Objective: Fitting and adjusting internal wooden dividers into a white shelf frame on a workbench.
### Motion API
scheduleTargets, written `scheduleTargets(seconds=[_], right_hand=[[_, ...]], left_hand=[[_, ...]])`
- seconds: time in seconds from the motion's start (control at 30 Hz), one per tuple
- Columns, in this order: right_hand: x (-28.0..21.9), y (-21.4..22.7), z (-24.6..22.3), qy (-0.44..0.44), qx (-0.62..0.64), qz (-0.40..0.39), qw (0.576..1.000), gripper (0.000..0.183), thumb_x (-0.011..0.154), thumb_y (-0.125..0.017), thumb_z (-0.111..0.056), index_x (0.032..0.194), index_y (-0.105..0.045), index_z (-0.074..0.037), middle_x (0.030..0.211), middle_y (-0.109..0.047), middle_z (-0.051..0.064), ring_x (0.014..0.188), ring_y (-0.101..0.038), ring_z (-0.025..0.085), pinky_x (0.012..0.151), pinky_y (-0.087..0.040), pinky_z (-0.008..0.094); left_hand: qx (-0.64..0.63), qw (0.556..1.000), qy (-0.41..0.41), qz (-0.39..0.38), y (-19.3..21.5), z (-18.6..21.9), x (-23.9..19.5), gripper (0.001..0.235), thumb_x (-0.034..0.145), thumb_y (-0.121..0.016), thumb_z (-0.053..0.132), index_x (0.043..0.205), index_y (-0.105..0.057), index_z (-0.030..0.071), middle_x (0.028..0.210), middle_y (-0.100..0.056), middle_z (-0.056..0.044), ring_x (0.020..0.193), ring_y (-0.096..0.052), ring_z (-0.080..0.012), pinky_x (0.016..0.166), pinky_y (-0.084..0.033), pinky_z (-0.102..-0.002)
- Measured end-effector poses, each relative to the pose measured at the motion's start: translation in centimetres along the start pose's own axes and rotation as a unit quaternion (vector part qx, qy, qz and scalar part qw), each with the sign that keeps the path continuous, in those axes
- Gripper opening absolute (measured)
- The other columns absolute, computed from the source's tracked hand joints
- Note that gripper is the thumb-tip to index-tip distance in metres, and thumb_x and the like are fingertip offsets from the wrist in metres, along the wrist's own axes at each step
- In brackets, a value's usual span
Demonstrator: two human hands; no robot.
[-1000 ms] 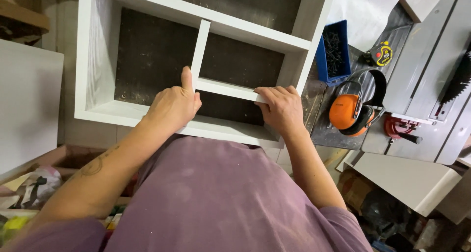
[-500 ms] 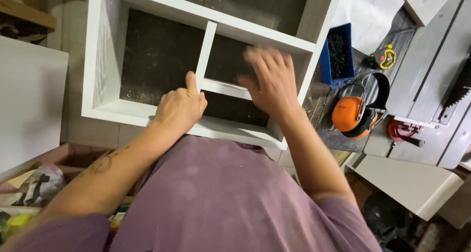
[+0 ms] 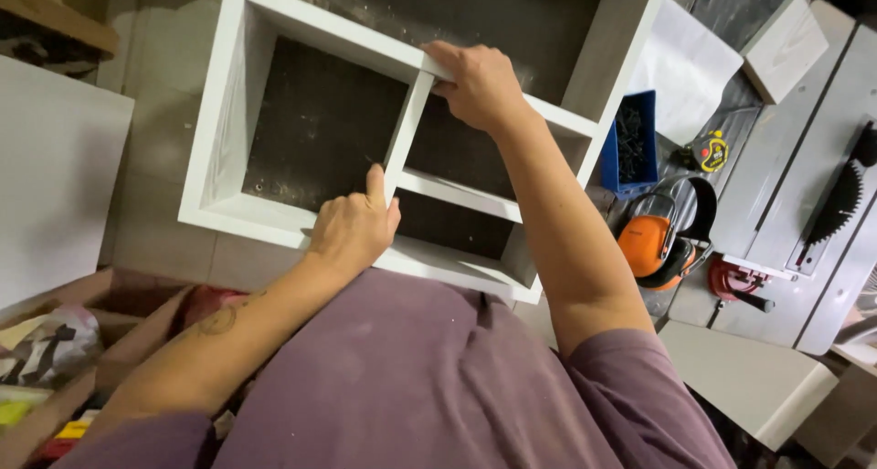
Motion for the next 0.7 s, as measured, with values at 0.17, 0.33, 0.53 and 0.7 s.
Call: scheduleTargets(seconds=[0.17, 0.33, 0.53, 0.7], right_hand=[[-0.3, -0.4, -0.1, -0.004, -0.013, -0.001, 1.000, 0.043, 0.089, -0.077, -0.012, 0.130, -0.065, -0.017, 0.092, -0.077, 0.010, 0.076, -0.068, 0.045, 0.062, -0.050, 0.053], [-0.8, -0.1, -0.2, 0.012, -0.022, 0.003, 1.000, 0.051, 0.090, -0.076, -0.012, 0.138, -0.062, -0.018, 0.116, -0.077, 0.007, 0.092, -0.070, 0.043, 0.067, -0.054, 0.052], [-8.4, 5.5, 3.1, -0.074, 0.046, 0.052, 0.995, 0.062, 0.089, -0.085, -0.016, 0.144, -0.057, -0.018, 0.135, -0.072, 0.003, 0.127, -0.063, 0.033, 0.103, -0.048, 0.049], [-18.1, 6.0, 6.8, -0.045, -0.074, 0.276, 0.957, 0.033, 0.101, -0.083, -0.012, 0.127, -0.065, -0.004, 0.143, -0.060, 0.019, 0.136, -0.052, 0.047, 0.114, -0.043, 0.061]], left_hand=[[0.025, 0.999, -0.003, 0.021, -0.6, -0.1, -0.2, 0.061, 0.102, -0.060, 0.039, 0.143, -0.048, -0.004, 0.057, -0.067, -0.011, 0.045, -0.066, -0.0392, 0.042, -0.049, -0.053], [-0.025, 1.000, -0.013, 0.001, 0.6, -1.0, -0.5, 0.063, 0.102, -0.059, 0.046, 0.142, -0.049, -0.003, 0.056, -0.066, -0.015, 0.049, -0.065, -0.0455, 0.046, -0.050, -0.057], [-0.067, 0.984, -0.026, 0.164, 6.8, -8.1, 1.5, 0.019, 0.102, -0.070, 0.033, 0.108, -0.073, 0.015, 0.061, -0.065, -0.006, 0.061, -0.068, -0.0330, 0.058, -0.052, -0.047], [0.045, 0.958, 0.001, 0.283, 12.7, -13.4, 4.0, 0.042, 0.093, -0.093, 0.015, 0.127, -0.073, 0.004, 0.124, -0.064, -0.017, 0.100, -0.064, -0.0295, 0.078, -0.057, -0.039]])
Point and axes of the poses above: each hand's wrist, its own x-axis towards the middle knuckle, its own y-axis out of the back of the hand, z = x × y, the point moved 3 cm from there along x, towards the middle knuckle
